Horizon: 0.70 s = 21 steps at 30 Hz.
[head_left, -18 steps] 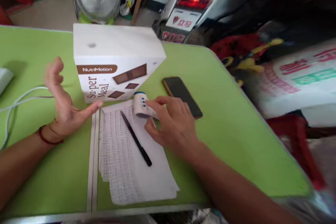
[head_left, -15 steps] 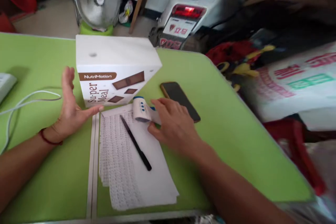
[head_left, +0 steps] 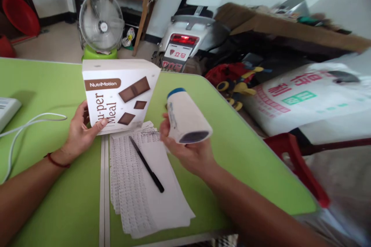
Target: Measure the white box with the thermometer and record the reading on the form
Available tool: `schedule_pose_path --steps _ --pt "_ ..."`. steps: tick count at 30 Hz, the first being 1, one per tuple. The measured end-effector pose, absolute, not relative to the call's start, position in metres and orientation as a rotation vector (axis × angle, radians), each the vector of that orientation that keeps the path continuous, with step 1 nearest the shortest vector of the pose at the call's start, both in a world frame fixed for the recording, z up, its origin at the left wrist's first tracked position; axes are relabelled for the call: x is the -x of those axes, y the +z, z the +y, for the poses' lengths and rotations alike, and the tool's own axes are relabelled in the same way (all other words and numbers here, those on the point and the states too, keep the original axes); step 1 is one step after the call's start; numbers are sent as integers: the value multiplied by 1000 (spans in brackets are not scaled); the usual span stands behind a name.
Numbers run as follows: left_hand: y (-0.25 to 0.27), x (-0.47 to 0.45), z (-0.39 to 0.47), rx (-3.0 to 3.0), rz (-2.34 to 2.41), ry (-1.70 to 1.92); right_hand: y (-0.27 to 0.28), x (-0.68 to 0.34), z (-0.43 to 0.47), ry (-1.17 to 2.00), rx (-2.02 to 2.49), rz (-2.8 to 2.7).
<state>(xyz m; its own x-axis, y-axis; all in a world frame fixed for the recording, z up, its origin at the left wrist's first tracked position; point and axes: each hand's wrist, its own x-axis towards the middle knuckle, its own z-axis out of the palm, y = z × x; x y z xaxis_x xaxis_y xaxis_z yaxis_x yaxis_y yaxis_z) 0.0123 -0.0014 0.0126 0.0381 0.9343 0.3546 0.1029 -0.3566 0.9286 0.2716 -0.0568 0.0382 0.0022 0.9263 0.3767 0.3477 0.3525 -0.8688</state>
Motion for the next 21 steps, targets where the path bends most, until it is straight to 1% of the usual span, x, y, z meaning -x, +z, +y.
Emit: schedule_pose_path --steps 2,5,16,21 --pt "14 -13 -5 -1527 1060 1370 54 -249 -62 1068 1054 -1571" --pt "15 -14 -8 -1518 1060 1301 72 -222 -61 1326 966 -1487" --pt "20 -13 -10 -1545 1073 1219 60 -199 -50 1502 978 -1130" --pt "19 -13 -11 -1568 1054 1226 57 -202 -50 1554 956 -1095"
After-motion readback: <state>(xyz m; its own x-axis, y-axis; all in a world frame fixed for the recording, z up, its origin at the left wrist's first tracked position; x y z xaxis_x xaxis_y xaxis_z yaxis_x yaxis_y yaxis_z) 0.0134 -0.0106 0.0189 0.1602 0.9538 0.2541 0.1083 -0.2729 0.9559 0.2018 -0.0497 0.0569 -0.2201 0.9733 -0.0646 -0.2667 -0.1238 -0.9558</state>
